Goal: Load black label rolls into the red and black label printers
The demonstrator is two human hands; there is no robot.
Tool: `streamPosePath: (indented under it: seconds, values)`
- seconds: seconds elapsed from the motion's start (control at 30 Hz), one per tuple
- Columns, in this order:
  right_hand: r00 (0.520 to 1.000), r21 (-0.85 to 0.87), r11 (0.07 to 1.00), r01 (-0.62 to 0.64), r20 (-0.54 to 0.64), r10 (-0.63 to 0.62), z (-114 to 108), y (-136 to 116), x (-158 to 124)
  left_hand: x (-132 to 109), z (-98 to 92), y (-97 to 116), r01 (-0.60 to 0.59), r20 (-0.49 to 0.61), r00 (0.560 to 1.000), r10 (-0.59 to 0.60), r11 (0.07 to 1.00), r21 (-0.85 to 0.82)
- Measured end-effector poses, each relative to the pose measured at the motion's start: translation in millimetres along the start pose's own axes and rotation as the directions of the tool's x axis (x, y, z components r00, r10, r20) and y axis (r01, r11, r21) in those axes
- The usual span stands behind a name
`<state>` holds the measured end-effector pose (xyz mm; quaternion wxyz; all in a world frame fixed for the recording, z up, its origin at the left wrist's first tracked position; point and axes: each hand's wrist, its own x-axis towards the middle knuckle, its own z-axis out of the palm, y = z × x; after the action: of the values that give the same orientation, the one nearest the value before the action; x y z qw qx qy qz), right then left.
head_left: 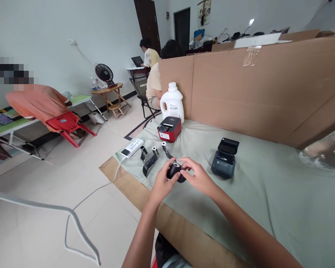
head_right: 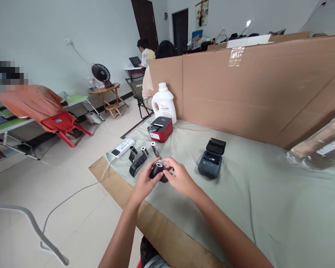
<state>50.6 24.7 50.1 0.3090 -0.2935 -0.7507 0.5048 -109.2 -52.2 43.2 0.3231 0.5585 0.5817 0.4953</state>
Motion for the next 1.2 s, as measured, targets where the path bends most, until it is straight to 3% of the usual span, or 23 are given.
streamPosePath:
  seconds: [0.17, 0.37, 0.47, 0.6, 0.7, 0.8, 0.93, 1.07, 1.2]
  values:
    - [0.998, -0.029, 1.0, 0.01, 0.065, -0.008, -6.4, -2.7, -1.6, -8.5, -8.3, 6.8, 0.059, 0.234, 0.972, 0.0, 0.968, -0.243]
    - [0.99, -0.001, 1.0, -0.024, 0.136, 0.024, -11.2, -7.2, -3.9, -9.7, -21.6, 15.5, 0.109, 0.367, 0.93, -0.026, 0.973, -0.205]
    - [0.987, 0.03, 0.999, -0.044, 0.157, 0.039, -15.8, -7.8, -3.2, -5.6, -21.7, 15.6, 0.079, 0.33, 0.943, -0.033, 0.989, -0.125]
    - [0.974, 0.087, 0.99, -0.109, 0.209, 0.088, -24.9, -7.0, -1.7, -0.2, -18.4, 13.7, -0.114, 0.202, 0.974, 0.106, 0.993, 0.028]
    - [0.963, 0.132, 0.981, -0.144, 0.247, 0.108, -29.8, -5.6, -0.2, 2.4, -16.5, 11.6, -0.151, 0.142, 0.979, 0.143, 0.988, 0.042]
    - [0.957, 0.207, 0.968, -0.141, 0.281, 0.079, -28.7, -2.8, 1.6, 4.4, -11.2, 6.5, -0.126, 0.105, 0.985, 0.134, 0.989, -0.083]
    - [0.971, 0.242, 0.97, -0.025, 0.235, -0.033, -17.4, 3.4, 2.5, 3.5, 10.0, -6.8, -0.05, 0.026, 0.997, 0.068, 0.898, -0.437]
    - [0.986, 0.045, 0.993, 0.113, 0.119, -0.117, -6.2, 8.9, 1.2, -1.9, 35.2, -21.0, 0.115, -0.005, 0.986, -0.168, 0.697, -0.708]
    - [0.964, -0.201, 0.942, 0.267, 0.075, -0.257, -3.3, 10.3, 0.3, -4.7, 45.7, -27.0, 0.172, -0.022, 0.946, -0.322, 0.562, -0.809]
